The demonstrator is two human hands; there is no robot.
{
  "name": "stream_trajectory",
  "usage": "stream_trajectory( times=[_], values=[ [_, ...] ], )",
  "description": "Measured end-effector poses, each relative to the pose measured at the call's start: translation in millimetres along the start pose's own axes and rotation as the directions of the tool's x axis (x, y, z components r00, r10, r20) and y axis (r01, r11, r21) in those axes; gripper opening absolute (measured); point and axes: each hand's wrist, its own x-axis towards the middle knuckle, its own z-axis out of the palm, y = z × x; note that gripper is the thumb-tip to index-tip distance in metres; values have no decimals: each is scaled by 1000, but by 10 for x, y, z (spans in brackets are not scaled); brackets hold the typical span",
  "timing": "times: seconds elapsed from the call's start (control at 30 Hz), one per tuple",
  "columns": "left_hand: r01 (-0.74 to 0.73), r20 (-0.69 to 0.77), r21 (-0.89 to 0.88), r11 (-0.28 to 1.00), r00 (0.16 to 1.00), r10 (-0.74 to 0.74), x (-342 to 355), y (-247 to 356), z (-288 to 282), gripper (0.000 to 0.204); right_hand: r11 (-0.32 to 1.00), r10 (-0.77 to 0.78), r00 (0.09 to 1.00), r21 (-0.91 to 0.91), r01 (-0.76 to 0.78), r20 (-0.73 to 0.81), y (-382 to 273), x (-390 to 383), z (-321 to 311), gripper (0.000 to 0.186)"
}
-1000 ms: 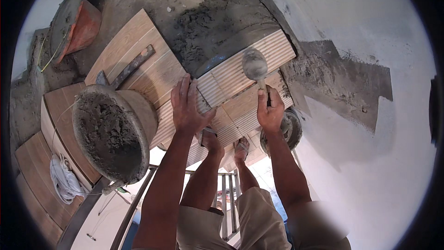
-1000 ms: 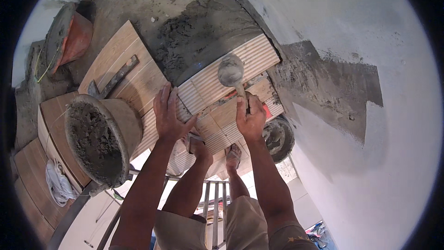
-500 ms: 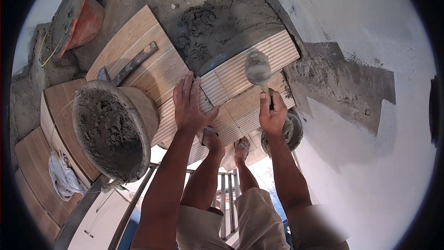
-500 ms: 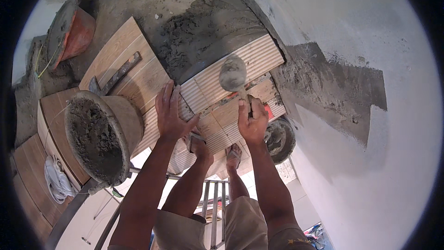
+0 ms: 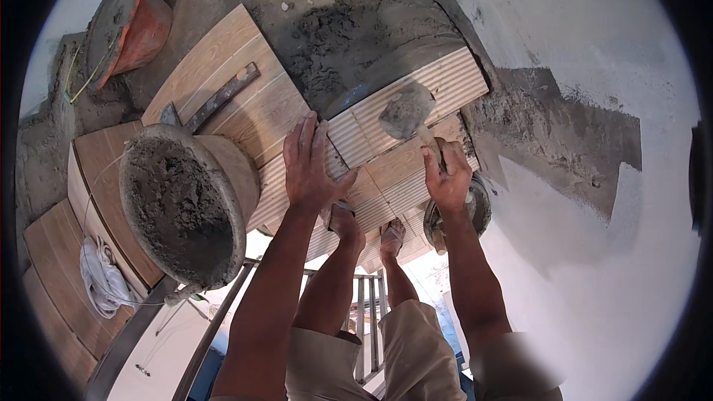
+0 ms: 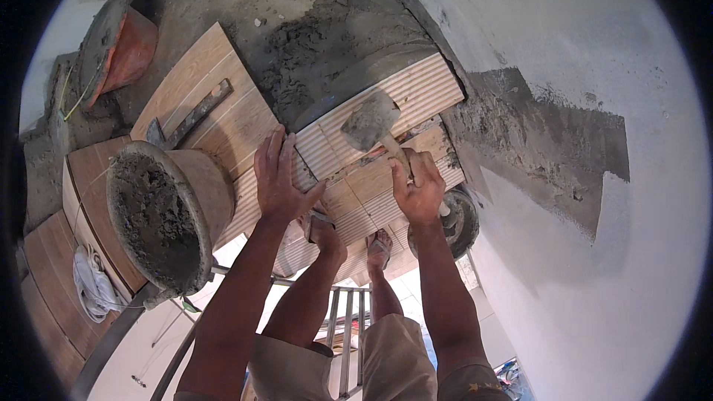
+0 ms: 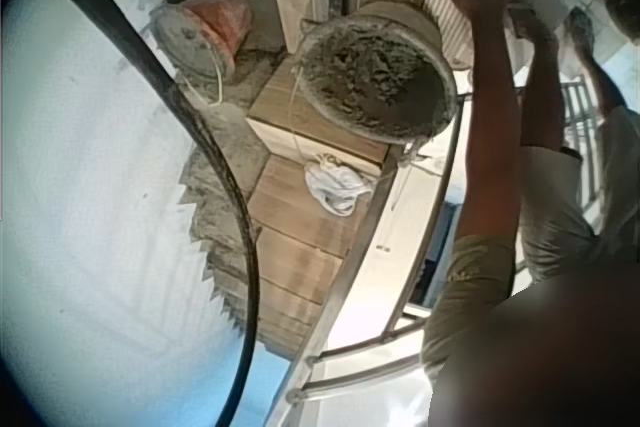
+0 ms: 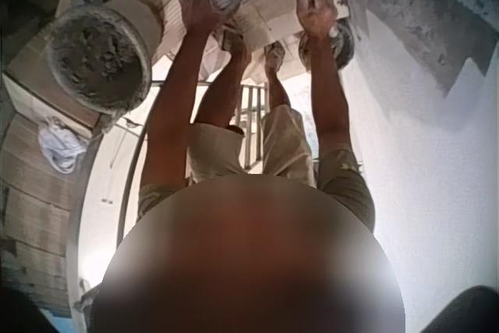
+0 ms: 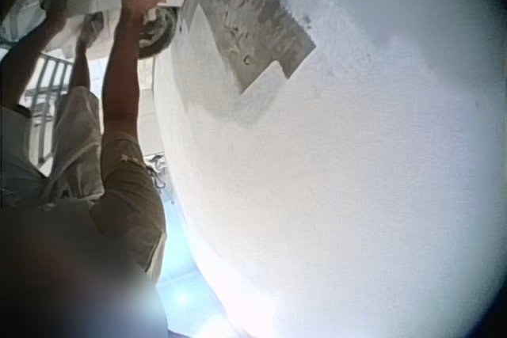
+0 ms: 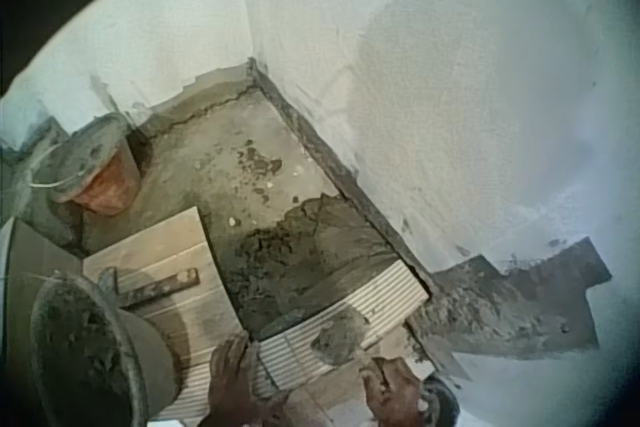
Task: Apply cement to the floor and back of a tile and then lay it down.
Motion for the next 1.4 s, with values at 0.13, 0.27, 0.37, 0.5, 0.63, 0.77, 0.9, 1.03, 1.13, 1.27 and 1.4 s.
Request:
stream_trajectory(
  times=[0.13,0.27,0.37,0.5,0.63,0.77,0.9,1.03,1.13,1.27,1.4],
  values=[
    [11,1,-13,1000,1000,-11,3,-22,-24,105,998,35,999,56,-35,7,-28,20,37,20],
    [9,3,-4,1000,1000,-9,3,-24,-28,105,991,64,998,114,-67,26,-78,-50,-6,22],
    [3,10,8,1000,1000,-3,3,-29,-26,105,993,42,999,106,-43,10,-132,-41,-55,23],
    [9,9,2,1000,1000,-9,1,-24,-28,105,998,-3,1000,68,5,-31,-116,-18,-15,18],
    [24,35,5,1000,999,-24,-3,-24,-32,105,996,78,996,39,-79,45,-103,-34,3,21],
    [23,35,13,1000,999,-23,7,-23,-33,105,999,24,1000,46,-23,-18,-121,-47,27,22],
    [20,40,22,1000,999,-21,2,-33,-46,105,994,56,997,93,-51,-52,-212,-39,-15,25],
    [16,36,25,1000,999,-17,2,-34,-27,104,998,57,997,3,-57,-44,-116,-71,22,26],
    [-1,-1,-11,1000,1000,1,-9,-31,-28,104,999,35,999,-28,-36,-26,-48,-106,84,26],
    [19,35,16,1000,999,-20,-9,-44,-39,104,995,86,996,45,-85,-31,-112,-114,73,25],
    [36,11,-16,999,999,-36,3,-3,-7,106,994,93,994,66,-89,-61,-123,-127,2,21]
  ],
)
